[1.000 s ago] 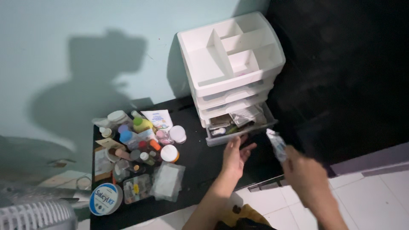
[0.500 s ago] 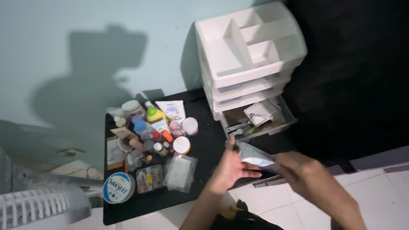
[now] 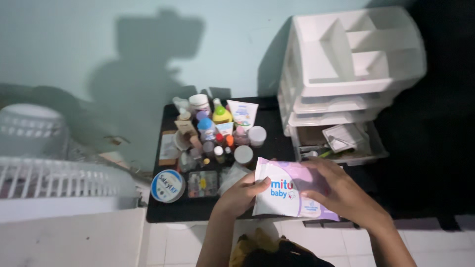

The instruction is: The person organizes personal care items on a small table and inside a white plastic drawer unit. They pick up various bottles, tubes, and packets, open drawers, place items inside, and wipe the interior of a drawer with a tissue.

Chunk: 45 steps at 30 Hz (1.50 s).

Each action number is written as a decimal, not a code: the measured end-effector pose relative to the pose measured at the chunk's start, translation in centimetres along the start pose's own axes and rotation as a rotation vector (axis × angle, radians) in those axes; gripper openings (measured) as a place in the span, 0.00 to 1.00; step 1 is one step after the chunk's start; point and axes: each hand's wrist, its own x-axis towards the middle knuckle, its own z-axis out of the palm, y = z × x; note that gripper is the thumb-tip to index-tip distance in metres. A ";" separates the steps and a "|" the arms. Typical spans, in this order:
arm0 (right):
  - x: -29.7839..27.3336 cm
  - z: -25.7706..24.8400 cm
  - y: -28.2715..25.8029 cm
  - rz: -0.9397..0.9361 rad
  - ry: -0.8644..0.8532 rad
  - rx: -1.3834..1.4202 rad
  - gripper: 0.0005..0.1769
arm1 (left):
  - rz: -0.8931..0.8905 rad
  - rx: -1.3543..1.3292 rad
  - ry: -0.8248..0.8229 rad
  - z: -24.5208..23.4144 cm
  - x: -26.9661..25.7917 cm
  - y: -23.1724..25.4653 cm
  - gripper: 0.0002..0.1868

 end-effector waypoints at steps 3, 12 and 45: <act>0.4 0.5 -0.2 -0.014 0.079 -0.038 0.40 | 0.045 -0.011 0.009 0.0 -1.7 1.1 0.29; 0.7 3.5 2.4 0.357 0.350 0.317 0.42 | 0.066 -0.134 0.167 -0.7 -3.0 0.9 0.32; -0.3 8.0 13.0 0.298 0.284 -0.110 0.39 | 0.622 1.401 0.302 4.7 3.3 -5.4 0.23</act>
